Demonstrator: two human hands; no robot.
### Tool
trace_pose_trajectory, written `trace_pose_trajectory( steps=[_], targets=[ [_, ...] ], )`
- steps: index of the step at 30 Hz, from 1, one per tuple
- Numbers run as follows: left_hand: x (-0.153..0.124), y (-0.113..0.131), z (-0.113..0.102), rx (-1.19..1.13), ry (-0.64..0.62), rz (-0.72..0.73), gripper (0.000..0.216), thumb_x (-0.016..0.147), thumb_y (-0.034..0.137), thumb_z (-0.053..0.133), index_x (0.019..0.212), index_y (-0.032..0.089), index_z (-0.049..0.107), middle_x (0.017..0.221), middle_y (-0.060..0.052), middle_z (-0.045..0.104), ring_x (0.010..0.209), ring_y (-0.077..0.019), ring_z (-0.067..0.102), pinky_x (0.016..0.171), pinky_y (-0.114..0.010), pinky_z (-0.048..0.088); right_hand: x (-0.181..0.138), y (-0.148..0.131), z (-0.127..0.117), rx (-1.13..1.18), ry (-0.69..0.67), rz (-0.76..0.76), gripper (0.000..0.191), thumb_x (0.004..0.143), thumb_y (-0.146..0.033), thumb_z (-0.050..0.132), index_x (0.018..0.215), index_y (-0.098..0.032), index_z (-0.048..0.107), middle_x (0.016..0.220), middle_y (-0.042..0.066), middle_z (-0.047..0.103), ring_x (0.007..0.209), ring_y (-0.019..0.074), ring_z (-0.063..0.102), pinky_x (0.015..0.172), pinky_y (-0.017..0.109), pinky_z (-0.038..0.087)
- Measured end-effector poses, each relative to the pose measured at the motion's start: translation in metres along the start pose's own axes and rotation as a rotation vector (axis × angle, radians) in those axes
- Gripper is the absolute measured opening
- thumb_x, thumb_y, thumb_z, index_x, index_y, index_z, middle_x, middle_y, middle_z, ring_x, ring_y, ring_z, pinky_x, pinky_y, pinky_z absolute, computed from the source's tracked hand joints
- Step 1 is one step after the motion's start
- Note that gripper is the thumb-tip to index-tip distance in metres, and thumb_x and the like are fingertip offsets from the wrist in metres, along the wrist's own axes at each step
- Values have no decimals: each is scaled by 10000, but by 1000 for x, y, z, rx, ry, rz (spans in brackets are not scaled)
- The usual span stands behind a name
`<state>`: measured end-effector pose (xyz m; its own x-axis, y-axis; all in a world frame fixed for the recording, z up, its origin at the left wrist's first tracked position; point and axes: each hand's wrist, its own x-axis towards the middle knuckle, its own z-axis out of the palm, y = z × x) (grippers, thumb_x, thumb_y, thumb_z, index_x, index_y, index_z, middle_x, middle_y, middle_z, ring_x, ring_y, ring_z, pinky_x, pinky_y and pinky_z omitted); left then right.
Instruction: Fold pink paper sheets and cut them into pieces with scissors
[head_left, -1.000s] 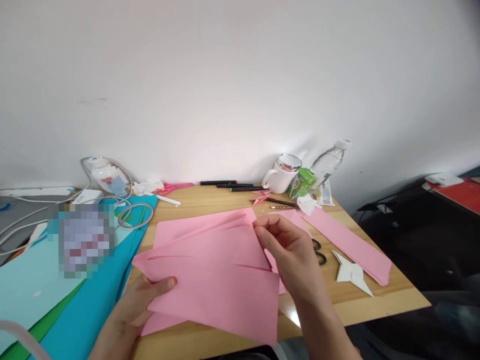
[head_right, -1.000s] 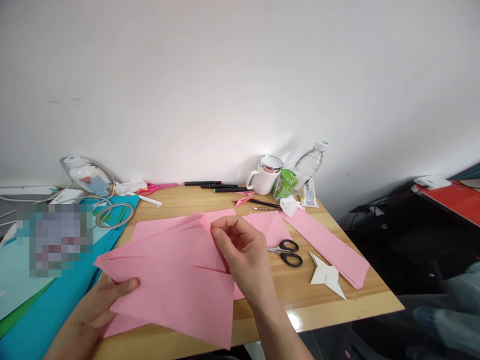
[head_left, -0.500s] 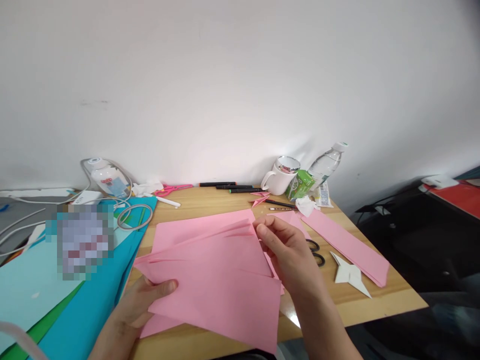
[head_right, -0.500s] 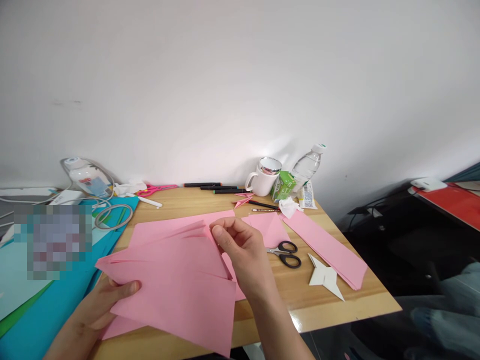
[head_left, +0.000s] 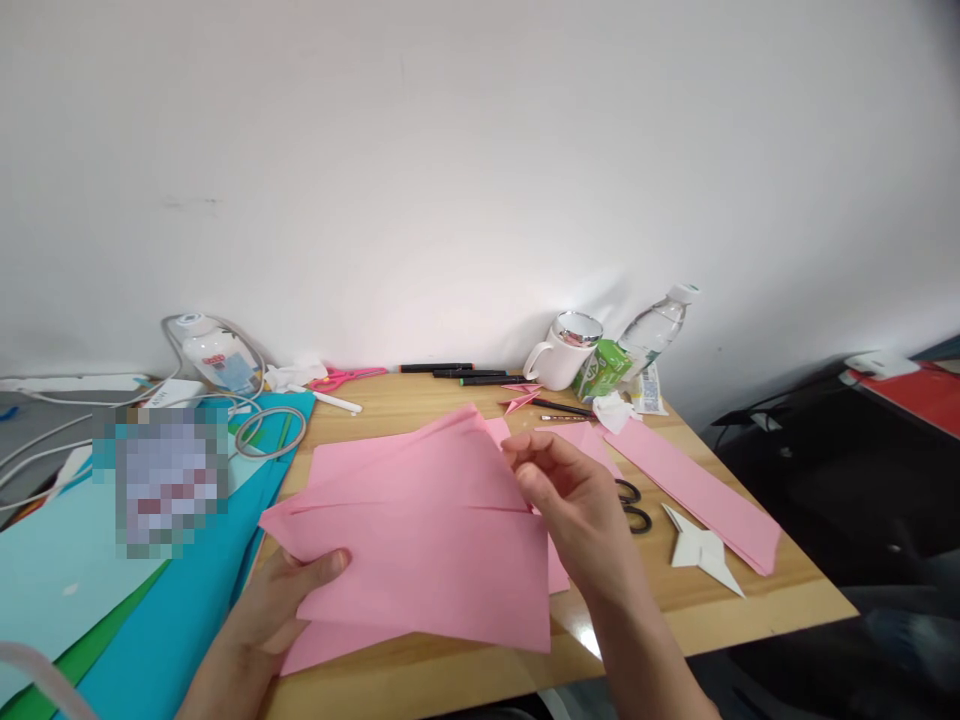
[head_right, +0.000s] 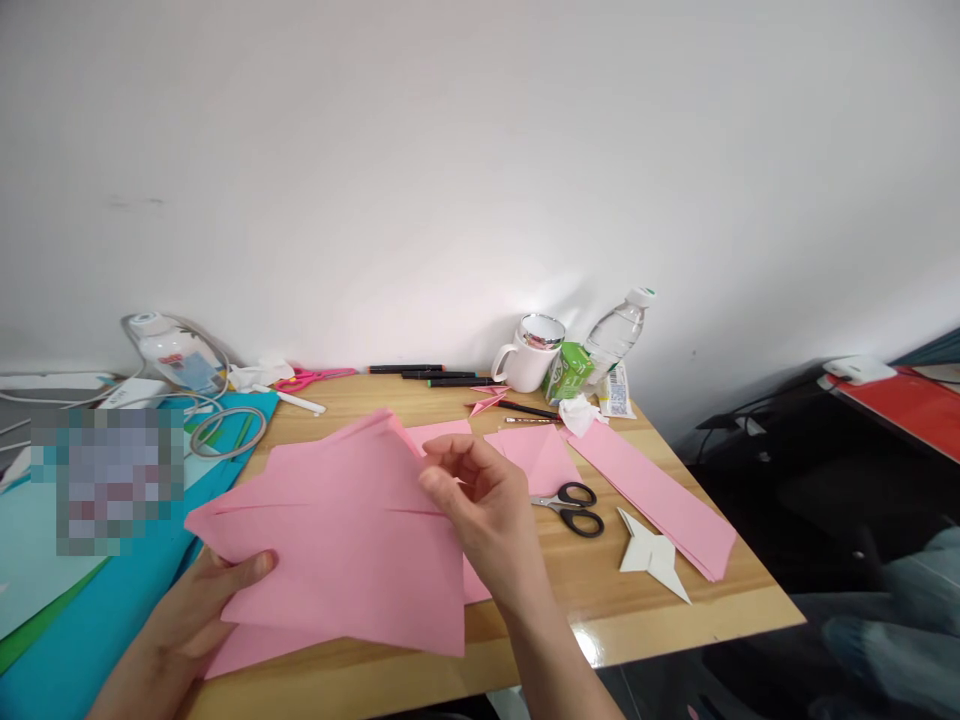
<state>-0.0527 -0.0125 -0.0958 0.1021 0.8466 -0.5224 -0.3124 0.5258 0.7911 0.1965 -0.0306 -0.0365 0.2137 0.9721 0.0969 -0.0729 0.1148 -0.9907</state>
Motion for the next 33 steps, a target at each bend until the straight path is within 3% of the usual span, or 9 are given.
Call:
trace_pose_trajectory(
  steps=[3,5,11,13,18,22,24,28,33],
  targets=[
    [0,2,4,-12,29,-2,504,477,199,833,942,141,648,820,-95,737,815,-324,687,710,-416,565,0,9,-5,25,-201,87,274,708,-317,725,939,-204,629,894,36,668,810,182,624,677,272,505],
    [1,3,8,-14,34,-10,519,507,208,824,986,146,633,832,-97,737,804,-314,690,682,-395,569,0,21,-8,48,-238,204,352,684,-311,744,987,-197,606,911,45,686,809,203,650,695,315,525],
    [8,7,13,47,-130,-108,509,595,315,789,1046,135,634,856,-124,732,774,-286,695,621,-326,555,-1,59,-18,-178,18,246,378,708,-416,694,978,-159,633,992,130,692,895,283,650,698,390,540],
    [10,5,14,73,-144,-45,515,616,359,769,1060,139,629,872,-124,730,771,-279,693,619,-319,548,-4,66,-22,-283,111,213,425,678,-415,713,1010,-164,630,1034,129,681,948,293,630,737,404,530],
    [13,0,15,293,-55,187,536,696,434,686,1135,152,561,908,-100,721,806,-239,677,637,-273,526,-14,76,-29,-208,-79,197,414,688,-351,717,1032,-166,581,932,71,683,827,231,639,673,321,528],
    [18,-11,14,458,73,481,652,643,408,723,1203,188,473,827,-27,705,775,-189,661,685,-267,520,-15,77,-29,-222,145,24,270,717,-354,695,845,-177,538,732,0,625,628,153,587,554,244,482],
    [21,-19,11,502,128,609,594,642,393,714,1145,195,468,778,2,685,728,-175,657,686,-285,524,-13,75,-28,-200,232,-95,277,708,-340,711,825,-197,505,701,-21,605,608,140,581,546,233,476],
    [30,-31,0,611,187,814,343,709,331,645,992,214,490,815,-9,665,780,-169,656,740,-296,516,-16,76,-26,-92,171,-210,328,738,-294,700,951,-238,458,851,17,651,789,175,635,689,292,510],
    [40,-35,-9,680,81,777,423,756,334,587,1139,221,450,951,-36,628,792,-160,632,740,-309,501,-30,98,-21,-159,48,-184,439,751,-248,666,1092,-235,390,1006,81,657,995,210,606,812,369,490]
  ],
)
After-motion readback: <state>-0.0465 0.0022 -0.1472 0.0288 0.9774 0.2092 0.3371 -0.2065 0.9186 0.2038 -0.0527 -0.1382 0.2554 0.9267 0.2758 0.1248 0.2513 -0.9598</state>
